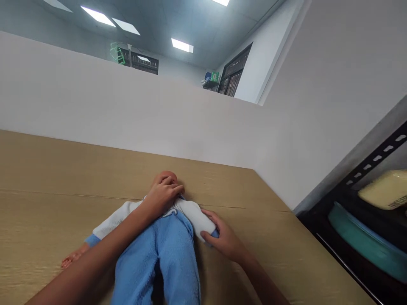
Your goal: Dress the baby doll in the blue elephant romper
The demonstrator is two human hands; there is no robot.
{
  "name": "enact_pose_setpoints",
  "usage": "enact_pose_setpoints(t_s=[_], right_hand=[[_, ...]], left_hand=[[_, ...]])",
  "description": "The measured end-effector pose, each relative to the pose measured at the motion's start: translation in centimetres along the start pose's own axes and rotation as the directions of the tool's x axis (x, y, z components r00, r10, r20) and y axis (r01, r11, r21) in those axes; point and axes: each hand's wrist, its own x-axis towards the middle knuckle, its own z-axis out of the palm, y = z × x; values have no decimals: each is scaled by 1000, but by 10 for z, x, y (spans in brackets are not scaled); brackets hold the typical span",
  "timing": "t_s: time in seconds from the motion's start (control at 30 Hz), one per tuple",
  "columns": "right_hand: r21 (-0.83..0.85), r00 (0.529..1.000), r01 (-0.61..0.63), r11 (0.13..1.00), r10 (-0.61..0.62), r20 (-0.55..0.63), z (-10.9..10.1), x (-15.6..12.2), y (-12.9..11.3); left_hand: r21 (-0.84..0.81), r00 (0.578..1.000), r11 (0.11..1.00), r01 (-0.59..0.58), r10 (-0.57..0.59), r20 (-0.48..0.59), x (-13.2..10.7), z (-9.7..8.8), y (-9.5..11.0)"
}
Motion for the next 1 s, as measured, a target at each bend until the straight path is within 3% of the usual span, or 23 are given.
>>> enact_pose_setpoints(t_s=[0.07,0.13,0.2,0.27,0.33,0.4,0.5,0.6,0.7,0.73,0.8,0.83,0.9,1.0], right_hand=[[-125,999,12,992,-6,49,-17,-4,-12],[-102,994,-20,995,31,104,-32,-8,-17],[35,977,-158,987,152,148,-42,-13,-16],[232,946,-296,926,252,203,-47,-16,-13],[442,941,-323,837,233,246,-51,-19,-11],[599,961,-261,757,143,238,-52,-18,-14],[697,989,-131,705,45,141,-43,-9,-25],[702,997,0,712,-52,52,-20,4,-40],[629,986,167,760,-133,-102,10,14,-53],[581,971,234,779,-152,-187,20,16,-55],[466,938,304,831,-177,-297,41,19,-56],[421,940,294,858,-179,-292,52,20,-54],[390,971,223,893,-169,-170,73,24,-49],[383,984,178,906,-171,-53,100,33,-46]], left_hand=[[-5,999,999,49,-49,-12,0,0,1],[-15,998,998,67,-67,-1,0,-1,5],[-35,999,998,44,-43,32,1,-4,9],[-57,998,998,19,-15,61,1,-9,14],[-137,997,990,-12,22,73,-1,-17,20],[-313,990,947,-76,110,91,-4,-26,29],[-576,971,807,-128,219,90,-7,-36,45],[-715,991,693,-95,132,-3,-4,-39,55],[-818,989,572,-64,-72,-127,2,-40,49],[-862,969,505,-36,-192,-153,3,-40,43],[-940,877,342,2,-451,-163,7,-41,28],[-964,817,267,-7,-554,-160,8,-41,19],[-982,727,181,-59,-666,-166,11,-41,1],[-988,659,80,-132,-738,-148,11,-39,-21]])
